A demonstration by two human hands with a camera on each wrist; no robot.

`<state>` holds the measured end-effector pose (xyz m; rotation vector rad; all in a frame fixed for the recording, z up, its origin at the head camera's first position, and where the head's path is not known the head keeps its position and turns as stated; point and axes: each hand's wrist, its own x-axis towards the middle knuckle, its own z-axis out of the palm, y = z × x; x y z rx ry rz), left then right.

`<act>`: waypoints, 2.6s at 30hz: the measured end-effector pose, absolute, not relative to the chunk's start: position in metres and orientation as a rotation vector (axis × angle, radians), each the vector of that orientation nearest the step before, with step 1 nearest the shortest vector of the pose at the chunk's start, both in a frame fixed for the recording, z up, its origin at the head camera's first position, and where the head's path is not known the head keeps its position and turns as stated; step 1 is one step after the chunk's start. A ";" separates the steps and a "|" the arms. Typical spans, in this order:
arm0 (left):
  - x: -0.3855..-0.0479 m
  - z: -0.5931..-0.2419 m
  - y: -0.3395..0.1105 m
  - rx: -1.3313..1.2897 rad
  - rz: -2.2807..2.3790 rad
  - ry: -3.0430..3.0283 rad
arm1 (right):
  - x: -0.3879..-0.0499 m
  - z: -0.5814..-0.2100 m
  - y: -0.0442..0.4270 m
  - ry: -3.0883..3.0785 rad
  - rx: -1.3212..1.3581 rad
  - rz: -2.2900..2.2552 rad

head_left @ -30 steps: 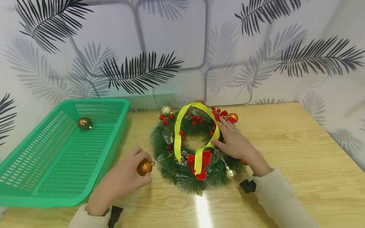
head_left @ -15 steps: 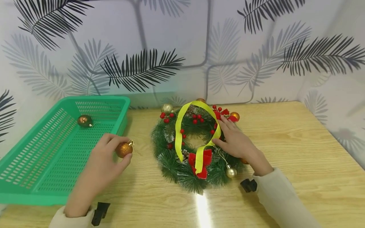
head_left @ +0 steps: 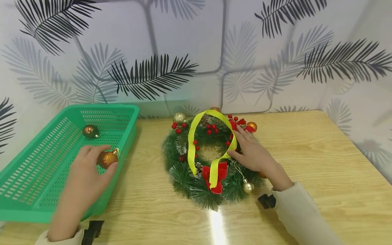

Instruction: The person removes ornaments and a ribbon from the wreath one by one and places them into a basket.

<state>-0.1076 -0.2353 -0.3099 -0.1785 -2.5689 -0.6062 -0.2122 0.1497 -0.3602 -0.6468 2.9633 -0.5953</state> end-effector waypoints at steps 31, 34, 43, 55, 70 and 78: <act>-0.107 -0.310 -0.308 0.030 -0.474 -2.862 | -0.211 -0.359 0.146 2.950 -0.624 -0.605; -0.108 -0.311 -0.313 0.020 -0.476 -2.880 | -0.210 -0.358 0.147 2.953 -0.619 -0.601; -0.112 -0.314 -0.322 0.057 -0.482 -3.010 | -0.212 -0.360 0.149 2.962 -0.634 -0.590; -0.112 -0.312 -0.321 0.064 -0.450 -3.000 | -0.209 -0.359 0.149 2.969 -0.638 -0.600; -0.111 -0.306 -0.300 0.045 -0.498 -2.917 | -0.211 -0.361 0.148 2.985 -0.634 -0.584; -0.116 -0.304 -0.283 0.012 -0.560 -2.943 | -0.216 -0.357 0.148 2.988 -0.620 -0.572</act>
